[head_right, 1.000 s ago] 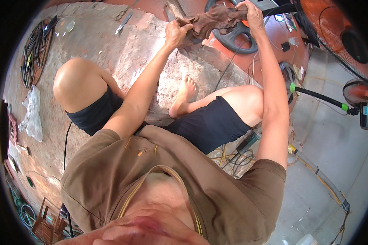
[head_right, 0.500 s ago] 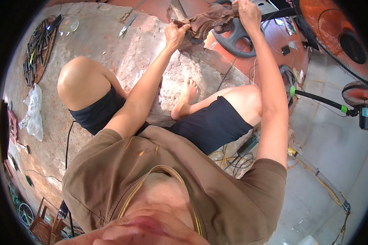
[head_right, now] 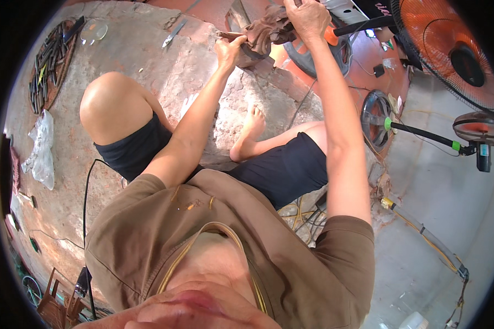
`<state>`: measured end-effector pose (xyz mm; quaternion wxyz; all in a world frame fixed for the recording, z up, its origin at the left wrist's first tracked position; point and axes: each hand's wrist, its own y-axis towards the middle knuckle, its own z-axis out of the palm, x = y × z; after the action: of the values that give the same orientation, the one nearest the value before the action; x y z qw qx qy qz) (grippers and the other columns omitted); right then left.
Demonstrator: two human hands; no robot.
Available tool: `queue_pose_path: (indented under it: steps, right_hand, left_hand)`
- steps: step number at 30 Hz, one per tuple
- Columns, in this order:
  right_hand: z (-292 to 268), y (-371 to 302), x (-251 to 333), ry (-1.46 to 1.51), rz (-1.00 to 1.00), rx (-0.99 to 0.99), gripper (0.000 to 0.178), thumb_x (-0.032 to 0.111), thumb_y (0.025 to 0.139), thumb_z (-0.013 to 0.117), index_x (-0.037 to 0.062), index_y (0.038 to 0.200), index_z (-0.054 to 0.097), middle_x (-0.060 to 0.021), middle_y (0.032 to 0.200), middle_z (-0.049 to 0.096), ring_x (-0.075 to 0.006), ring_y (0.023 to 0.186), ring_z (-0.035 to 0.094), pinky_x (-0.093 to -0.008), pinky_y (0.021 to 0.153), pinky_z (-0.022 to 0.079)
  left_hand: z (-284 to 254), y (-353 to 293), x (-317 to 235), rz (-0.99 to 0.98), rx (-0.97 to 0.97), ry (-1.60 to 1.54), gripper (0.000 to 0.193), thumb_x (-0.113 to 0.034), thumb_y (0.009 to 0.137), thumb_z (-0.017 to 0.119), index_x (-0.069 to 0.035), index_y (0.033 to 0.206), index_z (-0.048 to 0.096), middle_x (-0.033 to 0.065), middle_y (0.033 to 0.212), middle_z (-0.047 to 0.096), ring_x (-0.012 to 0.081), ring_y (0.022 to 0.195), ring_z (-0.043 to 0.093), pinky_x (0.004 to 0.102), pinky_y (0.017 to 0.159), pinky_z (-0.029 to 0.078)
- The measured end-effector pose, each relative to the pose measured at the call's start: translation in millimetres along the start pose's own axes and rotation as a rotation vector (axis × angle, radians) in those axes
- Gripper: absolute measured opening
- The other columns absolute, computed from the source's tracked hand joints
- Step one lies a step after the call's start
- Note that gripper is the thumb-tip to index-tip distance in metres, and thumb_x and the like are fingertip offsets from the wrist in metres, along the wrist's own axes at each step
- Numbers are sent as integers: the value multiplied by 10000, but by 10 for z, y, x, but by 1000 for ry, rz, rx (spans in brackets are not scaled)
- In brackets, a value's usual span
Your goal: The person sits on the floor and carves a piece of wood using a chisel and a mallet. They hold the wood steady with one hand while striking the chisel with the mallet to shape the material.
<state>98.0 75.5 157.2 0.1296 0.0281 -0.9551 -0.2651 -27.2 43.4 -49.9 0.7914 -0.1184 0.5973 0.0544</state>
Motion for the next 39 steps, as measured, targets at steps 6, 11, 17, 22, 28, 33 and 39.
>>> queue_pose_path:
  steps: [6, 11, 17, 22, 28, 33, 39]
  right_hand:
    - [117, 26, -16, 55, -67, -104, 251, 321, 876, 617, 88, 786, 641, -198, 706, 644, -420, 716, 645, -498, 618, 487]
    - [107, 24, -58, 15, -10, -37, 219, 299, 871, 610, 96, 792, 640, -200, 710, 643, -424, 713, 640, -502, 616, 483]
    - [69, 54, 8, 61, -17, -45, 215, 302, 867, 614, 96, 827, 659, -209, 746, 655, -421, 747, 651, -492, 634, 496]
    - [89, 49, 26, 46, -31, -81, 218, 291, 865, 617, 84, 806, 654, -206, 726, 651, -417, 733, 652, -487, 621, 496]
    - [71, 16, 18, 60, -35, -90, 208, 277, 865, 624, 85, 790, 648, -198, 712, 648, -413, 715, 650, -482, 608, 493]
    - [105, 44, -25, 59, -69, -149, 204, 268, 867, 625, 84, 785, 648, -193, 707, 649, -409, 704, 649, -475, 602, 492]
    - [134, 65, 10, 65, -64, -122, 211, 275, 868, 625, 82, 785, 650, -189, 714, 652, -408, 713, 651, -472, 607, 493]
  left_hand:
    - [-29, 28, 144, 81, -36, 28, 155, -117, 773, 754, 18, 851, 760, 82, 783, 735, 146, 714, 665, 286, 677, 523]
    - [-162, 164, -14, -65, 75, 255, 223, -180, 724, 775, 28, 804, 761, 156, 724, 720, 218, 681, 691, 367, 681, 529]
    - [-346, 459, -152, -69, 59, 205, 220, -155, 697, 824, 49, 740, 753, 148, 635, 690, 210, 546, 639, 361, 546, 504]
    - [-106, 134, 48, -4, -23, 78, 230, -178, 731, 783, 21, 848, 769, 145, 790, 742, 205, 705, 691, 344, 696, 532]
    - [-218, 150, -189, -43, 83, 315, 233, -189, 704, 803, -1, 838, 772, 136, 801, 744, 225, 728, 695, 347, 727, 529]
    - [-391, 361, -85, -186, -26, 24, 204, -129, 702, 809, 34, 812, 756, 110, 766, 727, 178, 680, 658, 332, 664, 514]
    - [-51, 14, 170, -5, -76, -197, 197, -142, 731, 791, 21, 836, 758, 100, 765, 739, 178, 680, 677, 325, 672, 522]
